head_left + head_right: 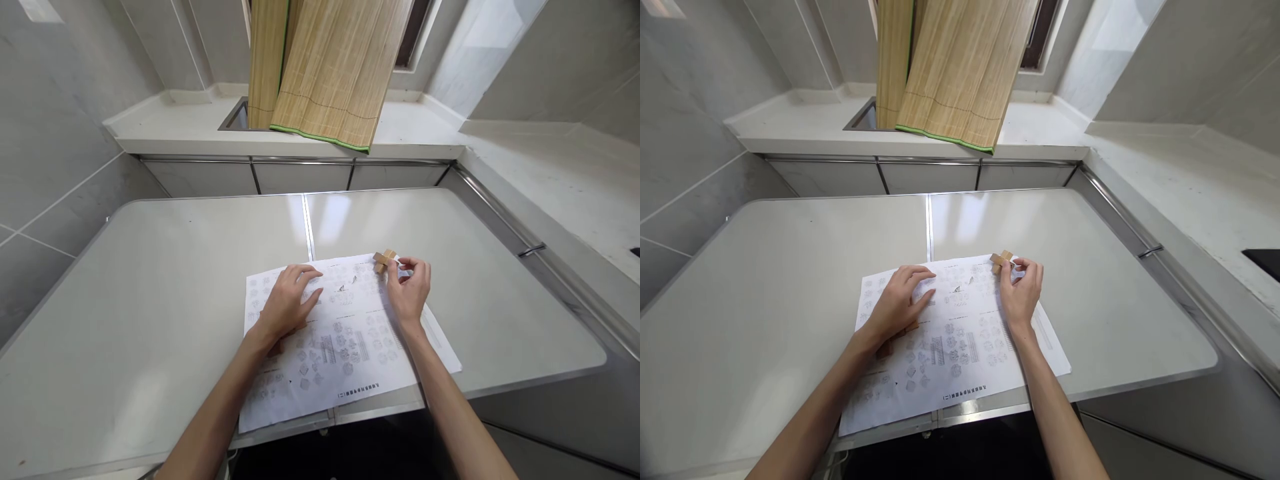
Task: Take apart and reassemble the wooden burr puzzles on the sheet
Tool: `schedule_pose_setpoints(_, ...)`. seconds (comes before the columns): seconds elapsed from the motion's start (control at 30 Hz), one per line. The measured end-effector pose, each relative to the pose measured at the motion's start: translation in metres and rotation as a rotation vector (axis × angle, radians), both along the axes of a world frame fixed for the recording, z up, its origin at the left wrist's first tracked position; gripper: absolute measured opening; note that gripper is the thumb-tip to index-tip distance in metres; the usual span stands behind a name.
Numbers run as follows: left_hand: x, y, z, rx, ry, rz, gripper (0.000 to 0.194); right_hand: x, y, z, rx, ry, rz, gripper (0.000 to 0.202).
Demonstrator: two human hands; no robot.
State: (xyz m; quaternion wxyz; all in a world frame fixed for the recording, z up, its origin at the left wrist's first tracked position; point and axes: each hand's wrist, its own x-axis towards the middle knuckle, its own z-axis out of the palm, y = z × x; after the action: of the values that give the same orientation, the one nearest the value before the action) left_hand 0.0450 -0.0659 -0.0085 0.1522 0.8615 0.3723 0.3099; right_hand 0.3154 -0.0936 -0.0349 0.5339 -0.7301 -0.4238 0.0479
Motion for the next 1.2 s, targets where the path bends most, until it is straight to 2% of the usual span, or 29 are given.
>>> schedule_pose_setpoints(0.17,-0.012,0.009,0.005,-0.045,-0.020,0.113,0.021,-0.004,-0.002,0.004,0.107,-0.075,0.028,0.014)
schedule_pose_setpoints(0.33,-0.033,0.017,0.012,-0.149,-0.020,0.192,0.023,-0.014,-0.007,0.009,0.205,-0.075,0.169,0.007)
schedule_pose_setpoints(0.53,-0.071,0.023,0.004,-0.266,-0.114,0.350,0.029,-0.028,-0.013,0.007,0.141,-0.102,0.368,0.006)
schedule_pose_setpoints(0.7,-0.077,0.025,0.002,-0.423,-0.272,0.505,0.039,-0.037,-0.018,0.004,0.017,-0.060,0.572,0.005)
schedule_pose_setpoints(0.93,-0.078,0.012,-0.002,-0.355,-0.182,0.474,0.032,-0.044,-0.021,0.000,-0.102,-0.122,0.742,0.010)
schedule_pose_setpoints(1.2,-0.077,0.007,0.001,-0.321,-0.095,0.437,0.034,-0.040,-0.017,-0.007,-0.137,-0.074,0.768,0.010)
